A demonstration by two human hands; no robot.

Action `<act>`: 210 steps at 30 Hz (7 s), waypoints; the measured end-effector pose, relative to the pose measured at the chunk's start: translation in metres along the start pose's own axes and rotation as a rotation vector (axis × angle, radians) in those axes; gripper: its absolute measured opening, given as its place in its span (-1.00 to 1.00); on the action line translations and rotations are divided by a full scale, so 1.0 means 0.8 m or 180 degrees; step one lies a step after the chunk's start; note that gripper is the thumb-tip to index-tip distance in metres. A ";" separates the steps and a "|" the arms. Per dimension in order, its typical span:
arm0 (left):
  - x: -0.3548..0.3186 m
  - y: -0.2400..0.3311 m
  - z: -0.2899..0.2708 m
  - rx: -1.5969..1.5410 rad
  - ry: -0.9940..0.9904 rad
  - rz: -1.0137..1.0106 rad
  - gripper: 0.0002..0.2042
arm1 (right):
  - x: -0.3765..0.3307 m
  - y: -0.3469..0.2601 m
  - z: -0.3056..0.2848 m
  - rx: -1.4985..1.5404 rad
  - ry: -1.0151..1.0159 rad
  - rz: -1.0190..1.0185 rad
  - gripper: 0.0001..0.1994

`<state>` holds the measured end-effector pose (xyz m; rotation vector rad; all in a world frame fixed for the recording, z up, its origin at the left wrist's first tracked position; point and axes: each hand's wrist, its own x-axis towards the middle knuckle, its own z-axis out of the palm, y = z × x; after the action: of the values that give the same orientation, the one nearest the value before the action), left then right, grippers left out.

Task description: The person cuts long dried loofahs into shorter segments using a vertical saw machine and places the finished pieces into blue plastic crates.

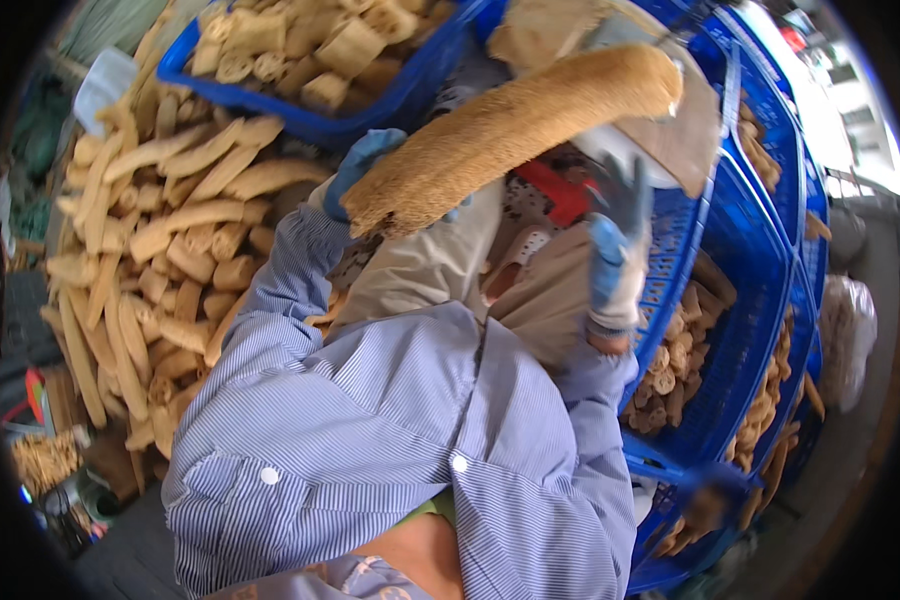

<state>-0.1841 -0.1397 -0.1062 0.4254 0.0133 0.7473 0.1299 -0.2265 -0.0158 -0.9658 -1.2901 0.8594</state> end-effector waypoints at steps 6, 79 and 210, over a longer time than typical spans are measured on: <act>0.151 -0.020 0.074 0.0643 -0.0418 -0.0465 -0.66 | 0.045 0.027 -0.040 0.1594 0.0407 0.0187 -0.56; 0.471 0.025 0.060 0.4935 0.1741 0.0699 -0.43 | 0.334 0.067 -0.205 -0.4670 -0.0341 0.0144 -0.18; 0.214 -0.170 0.130 0.2796 0.0200 0.0722 -0.21 | -0.001 -0.056 -0.185 -0.0860 0.1586 -0.1027 -0.48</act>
<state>0.0479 -0.1538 -0.0388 1.2538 0.3679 0.9585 0.2764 -0.2582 0.0220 -1.0615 -1.0961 0.1753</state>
